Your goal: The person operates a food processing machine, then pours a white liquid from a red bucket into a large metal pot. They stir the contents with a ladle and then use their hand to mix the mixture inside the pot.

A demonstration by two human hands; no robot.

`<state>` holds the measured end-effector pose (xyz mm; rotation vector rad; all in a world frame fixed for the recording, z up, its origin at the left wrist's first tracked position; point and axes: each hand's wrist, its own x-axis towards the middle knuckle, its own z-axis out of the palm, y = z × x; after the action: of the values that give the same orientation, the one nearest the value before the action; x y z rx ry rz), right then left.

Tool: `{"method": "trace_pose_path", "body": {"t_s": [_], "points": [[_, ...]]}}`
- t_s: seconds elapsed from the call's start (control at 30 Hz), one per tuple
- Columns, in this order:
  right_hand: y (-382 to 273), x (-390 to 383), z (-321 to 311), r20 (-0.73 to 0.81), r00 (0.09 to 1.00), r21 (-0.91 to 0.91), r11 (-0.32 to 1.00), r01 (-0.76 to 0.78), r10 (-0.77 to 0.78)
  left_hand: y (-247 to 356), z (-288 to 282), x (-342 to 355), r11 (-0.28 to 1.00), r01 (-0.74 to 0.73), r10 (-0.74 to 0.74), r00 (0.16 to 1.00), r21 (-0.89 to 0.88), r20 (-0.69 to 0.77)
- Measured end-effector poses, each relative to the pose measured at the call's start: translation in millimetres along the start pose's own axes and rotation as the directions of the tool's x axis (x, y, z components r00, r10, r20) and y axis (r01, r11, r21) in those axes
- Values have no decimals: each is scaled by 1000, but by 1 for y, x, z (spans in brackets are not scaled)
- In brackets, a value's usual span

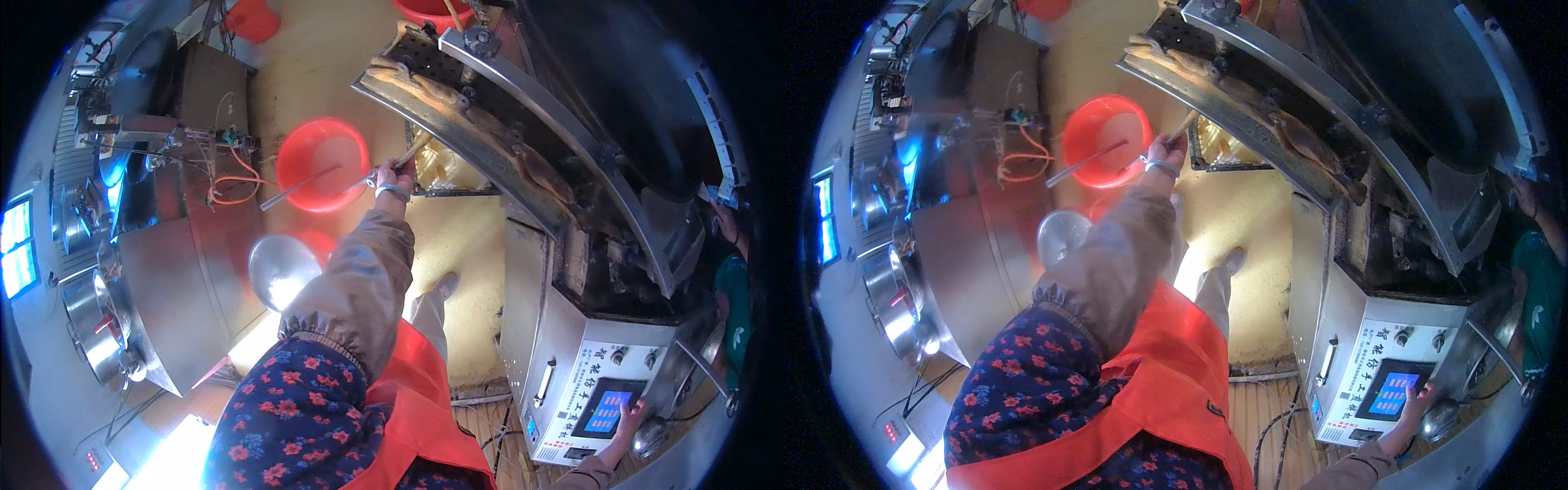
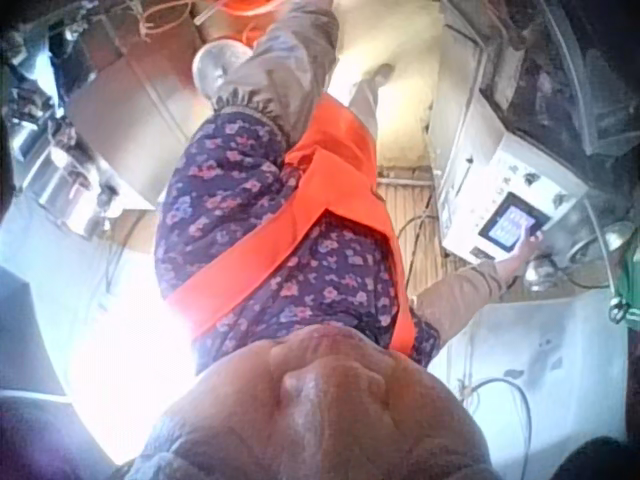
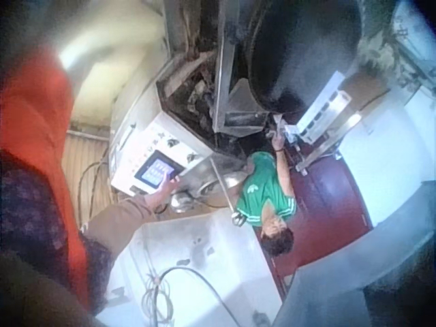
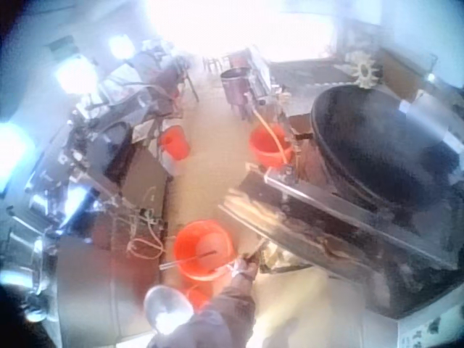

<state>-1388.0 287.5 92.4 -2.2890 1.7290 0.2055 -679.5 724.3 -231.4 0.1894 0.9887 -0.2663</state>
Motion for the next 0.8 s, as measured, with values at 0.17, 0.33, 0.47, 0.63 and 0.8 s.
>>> {"method": "trace_pose_path", "body": {"t_s": [0.17, 0.33, 0.47, 0.63, 0.8], "points": [[9, 3, 3, -28, 999, 57, 998, -21, 23, -2, 2, -2, 999, 2, 1, 998, 47, -62], [15, 3, 5, -41, 999, 22, 999, 29, -28, -4, 1, 1, 999, -13, 13, 1000, 43, -20], [10, 1, 4, -51, 999, 17, 1000, 3, -2, 1, -4, 2, 998, 59, -60, 998, 37, 17], [5, 1, 2, -13, 1000, 52, 998, -18, 19, 9, -7, -1, 998, -54, 54, 998, 12, -30], [3, 1, 0, 19, 998, 129, 990, -56, 54, 10, -3, -6, 999, -34, 34, 999, 31, -27]]}}
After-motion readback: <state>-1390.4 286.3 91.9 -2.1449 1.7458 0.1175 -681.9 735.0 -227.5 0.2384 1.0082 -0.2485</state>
